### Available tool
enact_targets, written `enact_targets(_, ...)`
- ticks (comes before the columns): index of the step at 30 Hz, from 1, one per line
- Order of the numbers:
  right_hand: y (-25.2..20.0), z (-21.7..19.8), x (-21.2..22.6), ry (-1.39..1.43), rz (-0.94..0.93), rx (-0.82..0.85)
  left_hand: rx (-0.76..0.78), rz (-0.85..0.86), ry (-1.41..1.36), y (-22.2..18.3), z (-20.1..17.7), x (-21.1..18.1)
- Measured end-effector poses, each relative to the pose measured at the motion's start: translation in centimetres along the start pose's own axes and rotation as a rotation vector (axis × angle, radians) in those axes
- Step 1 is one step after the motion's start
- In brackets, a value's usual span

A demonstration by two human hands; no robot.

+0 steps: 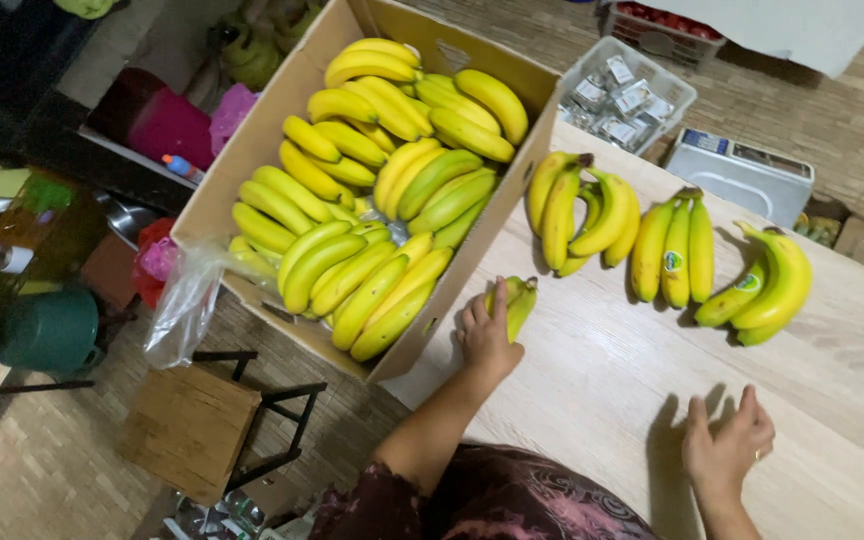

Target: Arranging bunches of bananas from a cardboard box onto a wooden table.

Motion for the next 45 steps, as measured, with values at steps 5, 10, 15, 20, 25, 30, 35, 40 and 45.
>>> enact_targets(5, -3.0, 2.4, 0.1, -0.037, -0.037, 0.029, 0.163, 0.05, 0.101, 0.8, -0.5, 1.0)
enact_targets(10, -3.4, 4.7, 2.0, 0.0, -0.109, -0.005, 0.47, 0.449, 0.021, -6.5, -7.9, -2.2)
enact_targets(15, -1.9, 5.9, 6.0, -0.007, -0.251, -0.059, 0.008, 0.868, -0.405, -7.9, -24.1, 0.8)
enact_targets(20, -1.0, 6.7, 13.0, -0.01, -0.351, -0.075, 0.057, 0.005, 0.328, 0.0, -29.8, 14.3)
enact_targets(25, -1.1, 7.2, 19.8, 0.062, -0.35, 0.018, 0.438, -0.308, 0.186, 0.5, -30.5, 20.0)
enact_targets(30, -1.3, 8.3, 22.2, 0.038, -0.488, 0.049, 0.314, -0.177, -0.087, -2.0, -31.9, 18.8)
enact_targets(35, -2.6, 7.8, 27.5, 0.119, -0.598, 0.12, -0.032, -0.021, -0.288, -1.4, -32.7, 17.6)
enact_targets(40, -4.0, 7.9, 36.4, 0.228, -0.922, 0.148, -0.101, 0.04, -0.187, -2.1, -39.0, 9.9)
enact_targets(45, -3.7, 9.8, 45.3, 0.367, -1.128, 0.214, -0.199, 0.288, 0.259, -3.2, -42.4, -0.2)
Point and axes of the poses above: each hand's wrist, its own y-axis towards the middle knuckle, its own z-axis out of the palm, x = y × z, the point moved 4 cm from there along y, towards the middle knuckle, and after that the axes turned 7 degrees about x, right-handed, at the moved point
